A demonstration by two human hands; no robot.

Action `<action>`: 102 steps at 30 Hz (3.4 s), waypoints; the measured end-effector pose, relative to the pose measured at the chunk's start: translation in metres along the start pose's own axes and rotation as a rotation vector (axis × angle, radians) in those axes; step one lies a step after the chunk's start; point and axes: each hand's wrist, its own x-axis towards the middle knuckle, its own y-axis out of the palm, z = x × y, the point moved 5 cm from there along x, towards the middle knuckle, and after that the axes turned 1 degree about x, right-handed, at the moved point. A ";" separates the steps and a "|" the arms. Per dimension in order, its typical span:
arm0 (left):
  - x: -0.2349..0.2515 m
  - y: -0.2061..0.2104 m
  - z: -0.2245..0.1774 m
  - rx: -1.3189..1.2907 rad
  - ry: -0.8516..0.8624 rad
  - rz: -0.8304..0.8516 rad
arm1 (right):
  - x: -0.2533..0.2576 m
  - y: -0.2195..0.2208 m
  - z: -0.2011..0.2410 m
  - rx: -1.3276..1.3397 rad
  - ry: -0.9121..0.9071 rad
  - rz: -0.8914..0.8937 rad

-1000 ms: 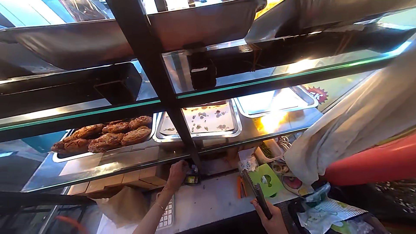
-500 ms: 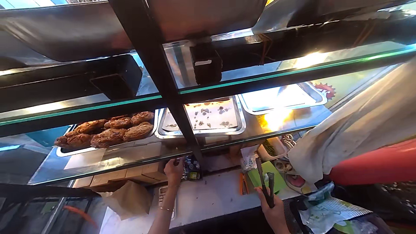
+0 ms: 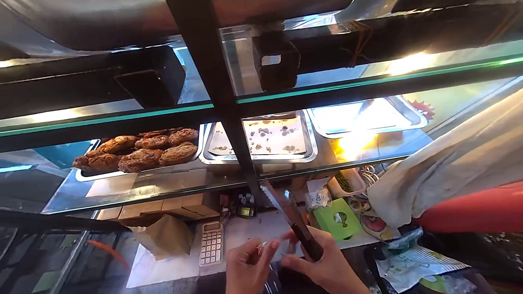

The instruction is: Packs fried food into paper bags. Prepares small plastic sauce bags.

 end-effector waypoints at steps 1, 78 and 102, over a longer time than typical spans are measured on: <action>0.000 -0.003 -0.006 -0.003 -0.001 0.002 | 0.001 -0.002 0.004 -0.016 0.024 0.016; 0.004 0.038 -0.038 -0.147 0.219 0.241 | -0.025 -0.031 0.012 -0.091 -0.007 -0.447; 0.014 0.026 -0.014 -0.590 0.044 0.711 | -0.054 0.034 0.033 0.621 0.261 -0.363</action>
